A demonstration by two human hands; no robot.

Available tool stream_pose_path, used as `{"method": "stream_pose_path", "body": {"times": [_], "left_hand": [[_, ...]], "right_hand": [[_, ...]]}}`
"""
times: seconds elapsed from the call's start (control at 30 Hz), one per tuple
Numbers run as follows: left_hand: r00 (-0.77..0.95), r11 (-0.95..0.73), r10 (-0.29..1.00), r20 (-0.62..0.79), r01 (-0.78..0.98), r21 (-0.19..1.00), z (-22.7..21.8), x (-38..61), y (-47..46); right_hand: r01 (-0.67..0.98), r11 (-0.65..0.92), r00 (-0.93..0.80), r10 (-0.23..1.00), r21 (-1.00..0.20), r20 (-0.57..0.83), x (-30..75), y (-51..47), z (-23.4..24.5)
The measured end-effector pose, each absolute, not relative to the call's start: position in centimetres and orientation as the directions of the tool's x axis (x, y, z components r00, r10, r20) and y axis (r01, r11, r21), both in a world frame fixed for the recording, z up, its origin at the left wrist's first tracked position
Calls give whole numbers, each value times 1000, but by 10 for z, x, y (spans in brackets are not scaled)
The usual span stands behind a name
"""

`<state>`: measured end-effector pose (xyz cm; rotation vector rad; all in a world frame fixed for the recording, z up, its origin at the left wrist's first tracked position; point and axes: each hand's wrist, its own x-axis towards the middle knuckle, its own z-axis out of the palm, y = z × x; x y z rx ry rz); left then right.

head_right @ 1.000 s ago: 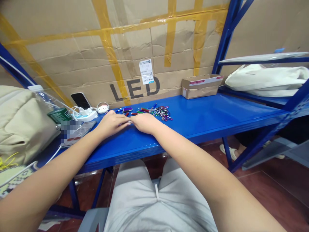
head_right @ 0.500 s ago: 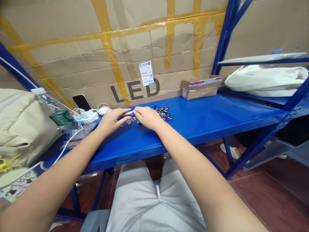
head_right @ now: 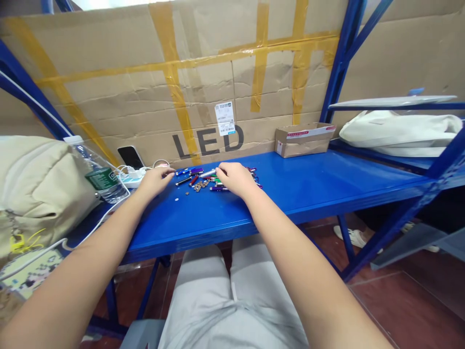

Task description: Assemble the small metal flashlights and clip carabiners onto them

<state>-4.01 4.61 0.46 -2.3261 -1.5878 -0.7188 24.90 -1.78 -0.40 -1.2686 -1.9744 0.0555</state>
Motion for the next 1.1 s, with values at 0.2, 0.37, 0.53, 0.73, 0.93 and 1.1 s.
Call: {"method": "stream_pose_path", "body": {"times": [0.2,0.37,0.53,0.73,0.93,1.1], "left_hand": [[379,-407,857,349,913,6,-13,-39,55],[442,-442,844,304,894,-73,-16,-34,58],[438,-470,840,320,882,27,-13,-36,54],[426,-525,819,385,827,202,-12,-19,58],[482,-514,818,314,857,25,-2,5,99],[461,-476,857,228,879,13,2,12,115]], "right_hand": [[851,374,-210,885,-367,416,248,-21,-2],[918,287,-218,942,-274,255,248,-19,-1],[940,260,-211,952,-220,221,248,-19,-1],[931,284,-202,923,-228,327,244,-17,-4],[737,649,-486,702,-189,521,229,-26,-5],[701,707,-619,666,-90,417,223,-25,-10]]}}
